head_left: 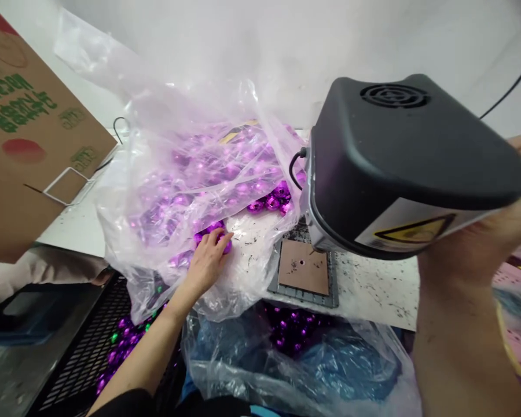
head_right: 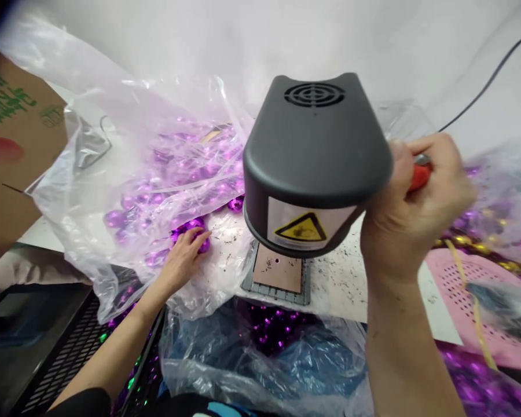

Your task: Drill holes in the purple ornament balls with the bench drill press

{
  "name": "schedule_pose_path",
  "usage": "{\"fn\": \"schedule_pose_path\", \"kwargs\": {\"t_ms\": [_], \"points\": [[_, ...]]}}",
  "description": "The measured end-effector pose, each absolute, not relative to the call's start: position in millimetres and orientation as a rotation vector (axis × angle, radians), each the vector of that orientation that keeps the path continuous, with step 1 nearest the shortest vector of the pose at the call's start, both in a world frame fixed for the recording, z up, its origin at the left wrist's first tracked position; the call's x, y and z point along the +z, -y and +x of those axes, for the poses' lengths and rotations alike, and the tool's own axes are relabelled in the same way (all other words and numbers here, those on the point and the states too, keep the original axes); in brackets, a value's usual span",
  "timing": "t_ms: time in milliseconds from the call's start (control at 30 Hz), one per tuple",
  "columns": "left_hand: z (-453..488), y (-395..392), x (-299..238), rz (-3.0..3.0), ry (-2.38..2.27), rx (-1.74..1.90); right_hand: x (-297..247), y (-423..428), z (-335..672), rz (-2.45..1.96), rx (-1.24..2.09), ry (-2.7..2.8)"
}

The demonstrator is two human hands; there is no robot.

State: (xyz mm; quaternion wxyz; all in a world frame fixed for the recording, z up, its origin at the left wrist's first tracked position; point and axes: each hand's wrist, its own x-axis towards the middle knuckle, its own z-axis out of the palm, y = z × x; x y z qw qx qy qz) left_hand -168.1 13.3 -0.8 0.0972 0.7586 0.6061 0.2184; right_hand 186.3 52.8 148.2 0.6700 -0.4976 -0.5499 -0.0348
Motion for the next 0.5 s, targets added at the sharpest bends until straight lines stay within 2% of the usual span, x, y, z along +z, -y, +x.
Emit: {"fn": "schedule_pose_path", "kwargs": {"t_ms": [100, 233, 333, 500], "points": [[-139, -10, 17, 1.696, -1.531, 1.051, 151, -53, 183, -1.132, -0.147, 1.256], [-89, -4, 28, 0.956, -0.975, 0.939, 151, -51, 185, -1.105, -0.137, 1.283], [-61, -7, 20, 0.805, -0.851, 0.858, 152, -50, 186, -1.123, -0.126, 1.289], [-42, -14, 8, 0.932, -0.977, 0.827, 155, -48, 184, -1.140, -0.080, 1.296]]}}
